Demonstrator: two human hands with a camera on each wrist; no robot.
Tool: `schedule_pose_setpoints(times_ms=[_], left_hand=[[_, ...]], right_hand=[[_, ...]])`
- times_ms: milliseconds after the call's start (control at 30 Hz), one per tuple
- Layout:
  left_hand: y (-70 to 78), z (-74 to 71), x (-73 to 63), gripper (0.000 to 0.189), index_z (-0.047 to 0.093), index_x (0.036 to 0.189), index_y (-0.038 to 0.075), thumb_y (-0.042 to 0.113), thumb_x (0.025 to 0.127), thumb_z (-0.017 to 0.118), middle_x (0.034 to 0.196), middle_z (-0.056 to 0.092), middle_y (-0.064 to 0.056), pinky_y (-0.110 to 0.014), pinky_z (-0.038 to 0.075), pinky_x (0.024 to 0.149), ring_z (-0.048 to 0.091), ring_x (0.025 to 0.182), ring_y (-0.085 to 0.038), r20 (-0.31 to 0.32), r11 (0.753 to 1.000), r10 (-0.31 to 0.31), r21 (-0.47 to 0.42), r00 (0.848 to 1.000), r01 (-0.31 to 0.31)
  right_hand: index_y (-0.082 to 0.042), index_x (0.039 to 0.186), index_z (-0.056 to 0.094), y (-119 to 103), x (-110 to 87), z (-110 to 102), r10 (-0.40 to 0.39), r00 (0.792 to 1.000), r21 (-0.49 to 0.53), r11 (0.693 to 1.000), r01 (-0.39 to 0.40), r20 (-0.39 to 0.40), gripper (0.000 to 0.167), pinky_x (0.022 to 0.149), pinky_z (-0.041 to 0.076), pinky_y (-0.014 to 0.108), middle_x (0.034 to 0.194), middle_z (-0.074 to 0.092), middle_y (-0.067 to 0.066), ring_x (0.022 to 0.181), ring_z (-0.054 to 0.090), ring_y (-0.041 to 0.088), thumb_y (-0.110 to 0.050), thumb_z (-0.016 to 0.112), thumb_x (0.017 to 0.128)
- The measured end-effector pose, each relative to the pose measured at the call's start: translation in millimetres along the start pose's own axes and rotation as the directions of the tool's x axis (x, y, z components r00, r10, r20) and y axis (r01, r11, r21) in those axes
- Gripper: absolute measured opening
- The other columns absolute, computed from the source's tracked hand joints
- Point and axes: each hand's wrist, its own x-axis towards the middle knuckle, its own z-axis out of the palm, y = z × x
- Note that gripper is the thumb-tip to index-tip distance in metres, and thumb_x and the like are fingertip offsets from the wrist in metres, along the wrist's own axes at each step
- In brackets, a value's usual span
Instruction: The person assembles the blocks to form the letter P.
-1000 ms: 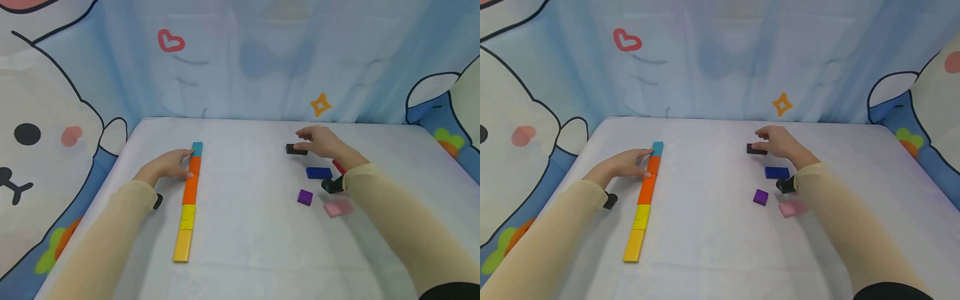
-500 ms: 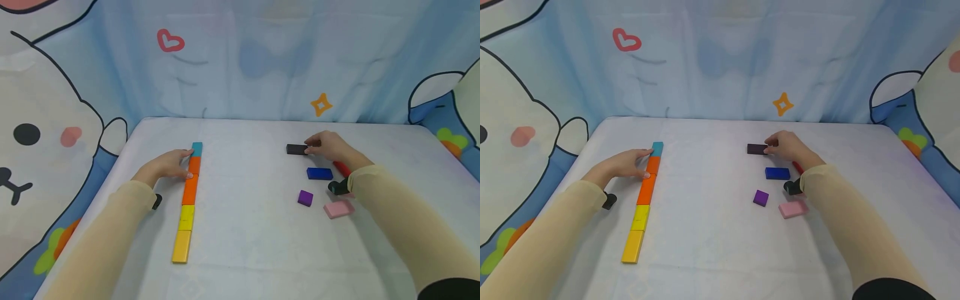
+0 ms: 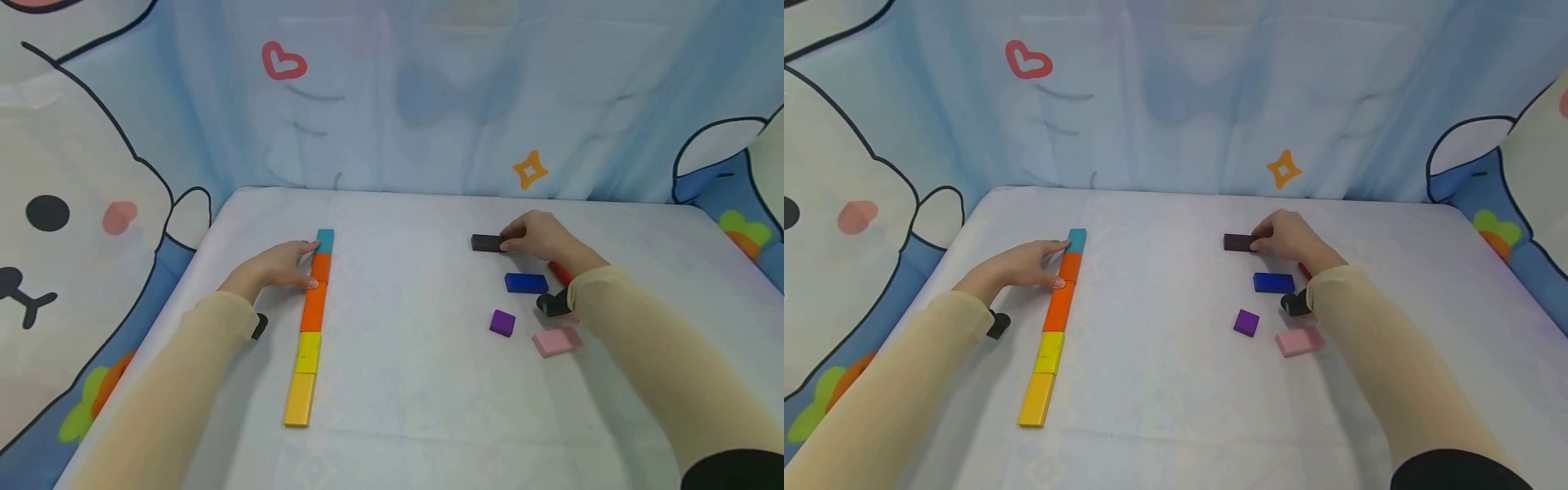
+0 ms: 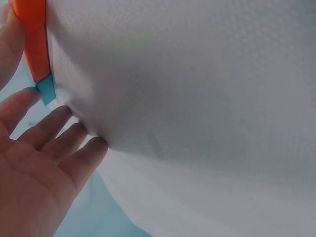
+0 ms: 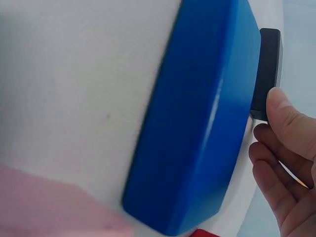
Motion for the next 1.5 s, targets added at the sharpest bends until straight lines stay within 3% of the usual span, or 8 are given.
schedule_pose_setpoints(times_ms=[267,533,1067,1500], left_hand=[[0.3,-0.2,0.7,0.085,0.021,0.165,0.020,0.024,0.096,0.072,0.171,0.019,-0.017,-0.057,0.024,0.127,0.019,0.157,-0.039,-0.002,1.000,-0.001,0.005,1.000,0.001],[0.4,-0.3,2.4,0.087,0.020,0.165,0.020,0.024,0.096,0.072,0.171,0.018,-0.017,-0.057,0.025,0.126,0.019,0.157,-0.039,-0.001,1.000,-0.010,0.005,1.000,0.010],[0.3,-0.7,2.7,0.086,0.020,0.165,0.021,0.025,0.096,0.072,0.171,0.018,-0.016,-0.057,0.024,0.127,0.019,0.157,-0.038,-0.001,1.000,-0.015,0.004,1.000,0.015],[-2.1,-0.9,5.5,0.086,0.019,0.165,0.020,0.026,0.097,0.071,0.172,0.016,-0.014,-0.055,0.023,0.127,0.017,0.159,-0.037,-0.003,0.999,-0.013,0.037,1.000,0.013]], right_hand=[[0.002,0.129,0.068,-14,8.4,3,-0.059,0.998,-0.020,0.998,0.060,0.036,0.036,0.100,0.052,0.056,0.127,0.068,0.026,0.113,0.059,0.039,-0.016,0.070,0.097],[0.003,0.124,0.071,-49,19.1,12,-0.137,0.988,-0.028,0.990,0.139,0.066,0.034,0.100,0.054,0.052,0.119,0.073,0.022,0.111,0.066,0.035,-0.014,0.073,0.095],[0.000,0.124,0.072,-108,37.3,37,-0.187,0.979,0.009,0.982,0.187,0.085,0.032,0.106,0.051,0.048,0.125,0.072,0.019,0.122,0.063,0.034,-0.013,0.073,0.094],[-0.002,0.127,0.071,-143,51.0,52,-0.189,0.979,0.058,0.981,0.185,0.081,0.035,0.113,0.047,0.047,0.133,0.069,0.017,0.132,0.059,0.033,-0.014,0.073,0.095]])
